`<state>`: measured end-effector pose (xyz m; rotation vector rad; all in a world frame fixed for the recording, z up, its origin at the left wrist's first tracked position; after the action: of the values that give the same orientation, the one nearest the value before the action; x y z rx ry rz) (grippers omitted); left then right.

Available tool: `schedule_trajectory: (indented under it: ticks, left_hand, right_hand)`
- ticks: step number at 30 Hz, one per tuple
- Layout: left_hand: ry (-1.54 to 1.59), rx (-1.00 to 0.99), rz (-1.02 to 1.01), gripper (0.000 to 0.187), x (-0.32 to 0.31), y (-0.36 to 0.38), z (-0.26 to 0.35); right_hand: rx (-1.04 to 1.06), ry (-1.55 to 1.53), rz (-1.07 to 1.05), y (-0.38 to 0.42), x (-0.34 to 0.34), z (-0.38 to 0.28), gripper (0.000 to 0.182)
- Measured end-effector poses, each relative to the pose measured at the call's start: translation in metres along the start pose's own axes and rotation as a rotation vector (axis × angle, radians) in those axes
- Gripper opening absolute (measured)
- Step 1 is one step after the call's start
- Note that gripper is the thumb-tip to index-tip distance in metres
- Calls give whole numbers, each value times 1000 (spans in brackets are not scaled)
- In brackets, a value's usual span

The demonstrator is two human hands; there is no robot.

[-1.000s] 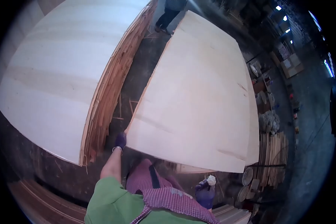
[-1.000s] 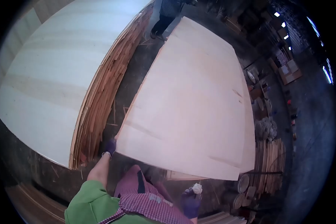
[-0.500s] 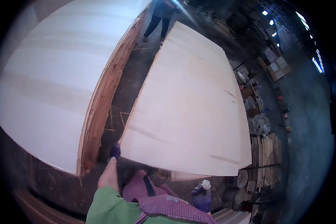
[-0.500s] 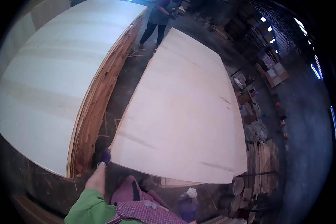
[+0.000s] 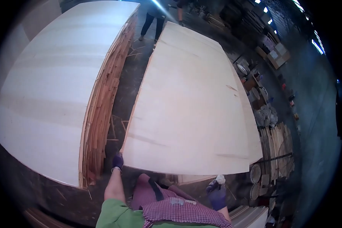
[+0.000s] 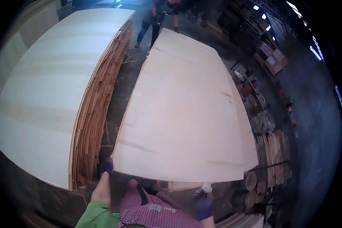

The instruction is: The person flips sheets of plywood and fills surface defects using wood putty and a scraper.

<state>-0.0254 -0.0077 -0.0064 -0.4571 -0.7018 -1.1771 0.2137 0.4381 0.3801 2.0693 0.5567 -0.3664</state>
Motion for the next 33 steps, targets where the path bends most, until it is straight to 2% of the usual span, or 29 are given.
schedule_trajectory:
  ticks: [6, 10, 12, 13, 15, 16, 18, 19, 21, 22, 24, 25, 26, 28, 29, 31, 33]
  left_hand:
    - [118, 55, 82, 34, 20, 14, 30]
    - [51, 176, -12, 35, 31, 34, 35]
    - [63, 6, 295, 40, 26, 55, 26]
    - [50, -2, 293, 40, 23, 65, 12]
    - [66, 184, 135, 45, 20, 75, -15]
    - [48, 179, 136, 45, 29, 78, -6]
    - [-6, 342, 38, 46, 55, 95, 15]
    - [-96, 338, 18, 46, 55, 103, 7]
    - [-192, 341, 11, 46, 61, 118, -12]
    - [-91, 535, 62, 41, 75, 129, 6]
    - [-485, 36, -34, 33, 112, 139, 34]
    - [-359, 12, 72, 29, 134, 147, 61]
    - [-233, -13, 183, 27, 166, 151, 97]
    - [-151, 34, 266, 28, 215, 162, 171]
    - [-160, 71, 282, 28, 233, 167, 204]
    - [-161, 120, 331, 29, 259, 179, 265]
    - [-176, 65, 417, 29, 272, 193, 322]
  right_hand:
    - [41, 141, 73, -30, 9, -27, 33]
    - [-21, 173, 26, -78, 54, -50, 37]
    - [-35, 135, 81, -97, 78, -61, 37]
    - [-45, 124, 86, -111, 97, -69, 37]
    - [-52, 144, 103, -140, 136, -84, 39]
    - [-67, 134, 107, -158, 153, -92, 39]
    - [-3, 182, 113, -192, 182, -107, 39]
    - [-28, 174, 113, -206, 193, -112, 39]
    - [29, 117, 357, -246, 210, -134, 37]
    - [-6, 120, 344, -267, 212, -142, 37]
    - [71, 149, 340, -304, 216, -161, 37]
    - [34, 170, 316, -321, 215, -168, 37]
    - [66, 143, 192, -334, 209, -176, 40]
    - [130, 73, -66, -349, 187, -189, 49]
    - [127, 8, -52, -345, 177, -198, 55]
    - [135, 48, -228, -356, 190, -212, 56]
    - [155, 106, -322, -351, 197, -228, 57]
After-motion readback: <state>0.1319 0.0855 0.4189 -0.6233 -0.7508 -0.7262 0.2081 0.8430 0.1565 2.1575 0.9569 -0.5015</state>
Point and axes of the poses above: each hand's wrist, its own y-axis away from the middle knuckle, its own x-axis out of the back of the hand, z = x × y, the point moved 3 cm from there along -y, towards the middle knuckle, and after that the axes turned 11 degrees about z, right-handed, at the moved point
